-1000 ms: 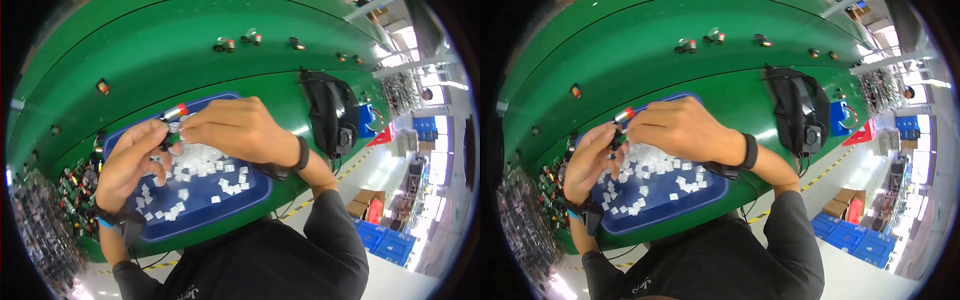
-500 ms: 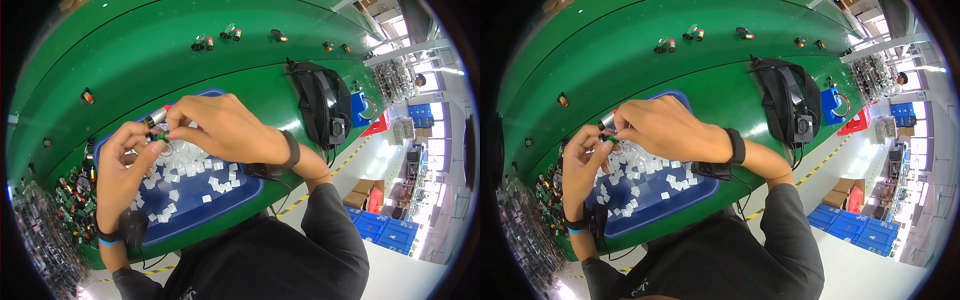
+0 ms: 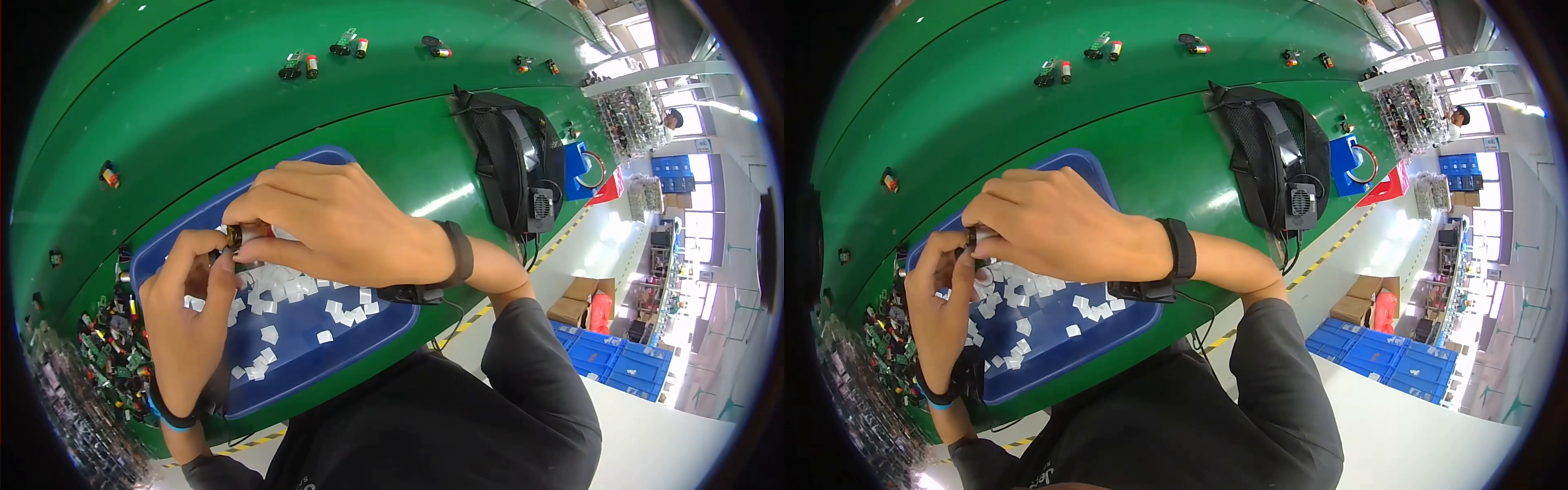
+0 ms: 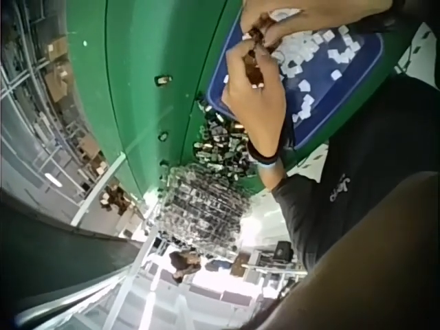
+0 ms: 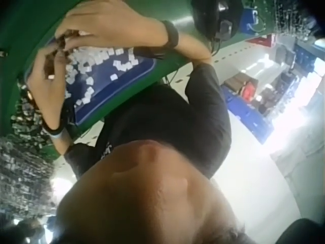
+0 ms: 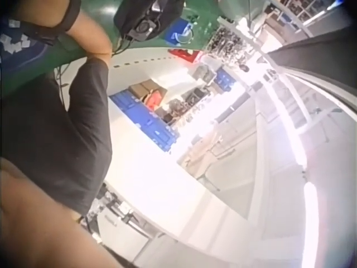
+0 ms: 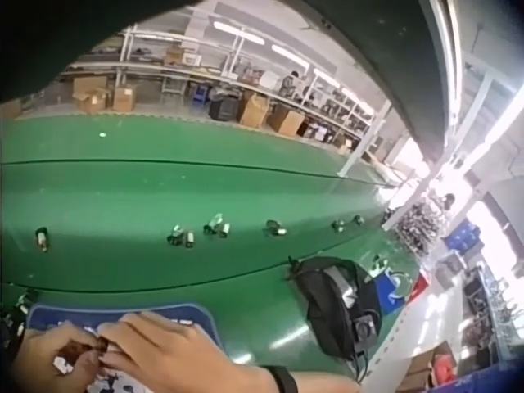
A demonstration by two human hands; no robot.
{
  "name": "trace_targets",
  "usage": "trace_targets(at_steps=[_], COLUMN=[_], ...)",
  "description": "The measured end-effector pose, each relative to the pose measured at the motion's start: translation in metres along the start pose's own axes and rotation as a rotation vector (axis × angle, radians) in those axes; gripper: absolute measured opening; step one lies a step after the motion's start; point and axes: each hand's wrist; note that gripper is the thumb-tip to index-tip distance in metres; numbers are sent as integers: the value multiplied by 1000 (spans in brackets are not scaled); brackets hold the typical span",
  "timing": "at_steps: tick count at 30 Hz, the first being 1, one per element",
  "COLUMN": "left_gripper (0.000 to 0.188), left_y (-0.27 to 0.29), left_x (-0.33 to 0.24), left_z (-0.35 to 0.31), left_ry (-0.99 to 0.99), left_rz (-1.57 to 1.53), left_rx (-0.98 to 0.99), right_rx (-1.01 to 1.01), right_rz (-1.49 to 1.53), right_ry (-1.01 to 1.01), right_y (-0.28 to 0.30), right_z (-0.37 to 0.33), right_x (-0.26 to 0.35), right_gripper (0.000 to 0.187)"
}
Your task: The person picks up a circuit board and a battery, joins them together, and applies a white adhesive strip from a tray to the assembly before placing it on the green table.
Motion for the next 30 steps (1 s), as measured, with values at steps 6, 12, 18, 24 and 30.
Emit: trace_targets(at_steps=[6,12,18,24,30], left_gripper=[9,10,10,20,14], left_y=[-3,7,14,19,16], left_x=[0,6,4,15,10], left_z=[0,-1,1,6,0], left_ry=[-36,-182,6,27,-113], left_rz=[204,-27,-297,-500,-315], left_rx=[-39,33,364,547,338], right_rx=[-93,-126,-15,97,29], right_rz=[43,100,45,56,197], right_ry=[-26,27,75,173,-24], right_y=[-5,-5,16,22,12], right_z=[-4,2,1,11,4], right_x=[4,3,-1,13,14], right_gripper=[29,30,30,29,32])
Point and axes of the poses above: each hand's wrist, its own z-axis towards the middle knuckle, its own y-axis out of the back of the hand, x = y × z, and after that the axes turned 12 degrees about y, right-handed
